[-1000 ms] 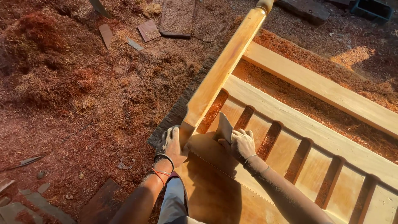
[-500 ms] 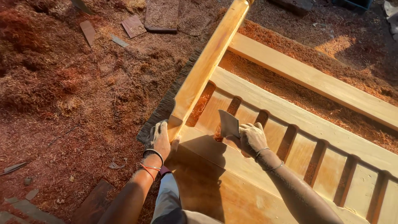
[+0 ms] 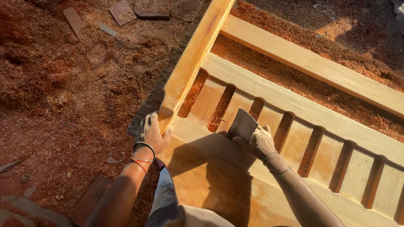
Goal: The person sands a wooden headboard with a sanding block, focusing on the slats and the curved edges. They work methodically across the surface, smoothing the wood by hand.
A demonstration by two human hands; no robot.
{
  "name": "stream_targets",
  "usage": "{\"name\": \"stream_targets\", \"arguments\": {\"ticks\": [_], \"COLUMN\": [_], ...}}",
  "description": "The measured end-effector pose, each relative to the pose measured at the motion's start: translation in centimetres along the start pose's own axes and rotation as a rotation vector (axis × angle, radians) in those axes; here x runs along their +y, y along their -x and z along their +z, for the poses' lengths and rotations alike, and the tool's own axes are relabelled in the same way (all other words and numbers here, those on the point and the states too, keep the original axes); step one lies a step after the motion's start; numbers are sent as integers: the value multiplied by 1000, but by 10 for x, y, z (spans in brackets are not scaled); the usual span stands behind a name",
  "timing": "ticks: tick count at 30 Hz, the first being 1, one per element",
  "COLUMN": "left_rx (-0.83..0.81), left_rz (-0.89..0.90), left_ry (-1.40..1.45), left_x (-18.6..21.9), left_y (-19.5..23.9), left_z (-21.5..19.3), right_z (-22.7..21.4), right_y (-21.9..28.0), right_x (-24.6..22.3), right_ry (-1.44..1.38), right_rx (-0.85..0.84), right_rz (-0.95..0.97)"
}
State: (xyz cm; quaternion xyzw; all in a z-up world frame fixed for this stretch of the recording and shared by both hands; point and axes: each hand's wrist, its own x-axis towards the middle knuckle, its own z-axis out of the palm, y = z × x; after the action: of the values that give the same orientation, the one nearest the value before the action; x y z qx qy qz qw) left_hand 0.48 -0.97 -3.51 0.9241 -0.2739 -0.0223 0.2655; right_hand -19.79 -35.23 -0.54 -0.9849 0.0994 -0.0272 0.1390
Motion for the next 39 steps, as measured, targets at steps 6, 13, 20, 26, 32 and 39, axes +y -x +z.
{"name": "stream_targets", "arguments": {"ticks": [6,13,20,26,32,39], "left_rx": [33,11,7,-43,-20,0], "left_rz": [23,7,14,-36,-17,9], "left_ry": [48,82,41,28,2,48], "left_x": [-3,-8,-7,1,-6,-10], "left_y": [1,-2,2,0,1,2], "left_z": [5,8,8,0,10,11], "right_z": [18,7,25,22,28,15], "right_y": [-31,-8,-38,-14,-20,-31], "right_x": [-36,-2,-32,-8,-16,-19], "right_ry": [19,-61,6,50,-25,-65], "right_rx": [38,98,139,81,117,84], "right_rz": [-97,-167,-178,-147,-167,-185]}}
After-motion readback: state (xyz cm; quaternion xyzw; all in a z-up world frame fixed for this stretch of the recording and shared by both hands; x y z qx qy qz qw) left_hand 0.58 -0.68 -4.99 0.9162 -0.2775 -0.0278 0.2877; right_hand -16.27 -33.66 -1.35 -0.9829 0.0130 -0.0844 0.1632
